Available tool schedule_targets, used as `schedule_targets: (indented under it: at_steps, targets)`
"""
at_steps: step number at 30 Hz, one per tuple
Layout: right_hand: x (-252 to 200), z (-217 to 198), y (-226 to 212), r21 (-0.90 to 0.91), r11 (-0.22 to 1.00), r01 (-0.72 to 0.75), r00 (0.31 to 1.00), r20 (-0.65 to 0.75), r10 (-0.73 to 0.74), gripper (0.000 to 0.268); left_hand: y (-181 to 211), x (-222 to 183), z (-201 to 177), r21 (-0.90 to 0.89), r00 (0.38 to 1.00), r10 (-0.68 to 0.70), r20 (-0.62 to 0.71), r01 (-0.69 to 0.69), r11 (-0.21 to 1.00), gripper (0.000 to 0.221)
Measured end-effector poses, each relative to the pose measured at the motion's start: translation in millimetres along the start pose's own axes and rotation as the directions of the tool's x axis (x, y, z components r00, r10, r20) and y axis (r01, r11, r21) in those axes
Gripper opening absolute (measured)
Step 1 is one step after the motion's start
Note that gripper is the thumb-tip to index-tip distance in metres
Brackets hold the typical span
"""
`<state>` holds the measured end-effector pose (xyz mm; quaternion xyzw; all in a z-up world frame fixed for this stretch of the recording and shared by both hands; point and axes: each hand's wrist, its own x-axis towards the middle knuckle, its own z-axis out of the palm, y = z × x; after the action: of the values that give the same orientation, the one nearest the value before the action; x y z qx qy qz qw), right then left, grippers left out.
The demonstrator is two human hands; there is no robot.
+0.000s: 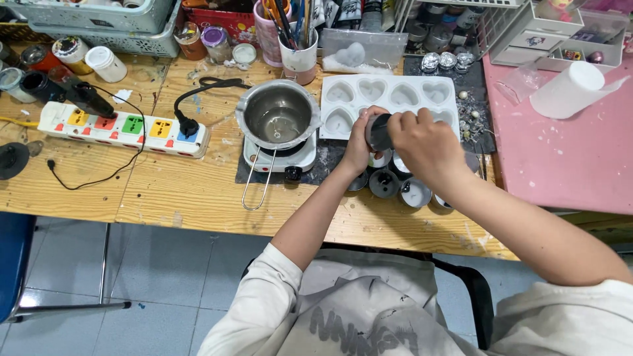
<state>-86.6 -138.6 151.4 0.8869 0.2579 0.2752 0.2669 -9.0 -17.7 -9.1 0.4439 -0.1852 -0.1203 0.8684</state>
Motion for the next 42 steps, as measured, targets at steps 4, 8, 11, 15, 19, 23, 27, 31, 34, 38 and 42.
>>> schedule_targets:
  at_steps: [4,8,11,15,19,23,27,31,34,38,42]
  targets:
    - [-3.8,12.6,-4.3,-0.027,0.996,0.083,0.996,0.025,-0.082,0.017,2.9,0.1,-1.9,-0.025,1.000,-0.016,0.004,0.016,1.000,0.053]
    - [-4.2,10.4,-2.7,0.012,0.988,0.153,0.985,0.077,-0.154,0.015,-1.7,0.0,-4.1,-0.081,0.996,-0.091,-0.015,0.090,0.993,0.048]
    - [-5.2,7.1,-1.6,0.072,0.984,0.161,0.979,0.117,-0.169,0.013,-7.6,-1.3,-6.2,-0.057,1.000,-0.014,0.010,0.015,0.998,0.049]
    - [-4.9,7.1,2.6,0.238,0.966,0.102,0.974,0.173,-0.145,0.009,-3.4,-4.5,-2.4,0.214,0.981,0.190,-0.041,-0.177,0.961,0.054]
    - [-9.0,7.6,1.8,0.397,0.918,-0.008,0.974,0.211,-0.083,0.008,10.4,-10.2,6.1,0.282,0.948,0.319,-0.013,-0.303,0.910,0.050]
    - [-10.4,9.9,-0.3,0.512,0.853,-0.096,0.969,0.244,-0.038,0.005,25.9,-15.7,11.1,0.466,0.922,0.386,0.019,-0.350,0.813,0.051]
    - [-6.2,9.5,1.4,0.568,0.810,-0.146,0.960,0.278,-0.022,0.006,30.2,-14.7,10.3,0.531,0.850,0.518,0.099,-0.485,0.695,0.049]
    - [-8.3,12.7,0.6,0.605,0.773,-0.191,0.947,0.321,-0.016,0.010,43.8,-22.3,14.6,0.591,0.883,0.460,0.088,-0.418,0.689,0.051]
    - [-9.9,12.2,1.7,0.656,0.709,-0.256,0.935,0.354,0.010,0.012,49.5,-25.2,16.8,0.633,0.864,0.481,0.149,-0.457,0.624,0.051]
    - [-17.8,24.4,0.4,0.748,0.574,-0.333,0.924,0.379,0.043,0.017,56.9,-26.7,17.0,0.659,0.877,0.428,0.220,-0.457,0.598,0.052]
    - [-23.0,31.9,-2.7,0.782,0.455,-0.425,0.890,0.454,0.051,0.020,62.1,-26.6,18.9,0.678,0.878,0.383,0.289,-0.470,0.565,0.052]
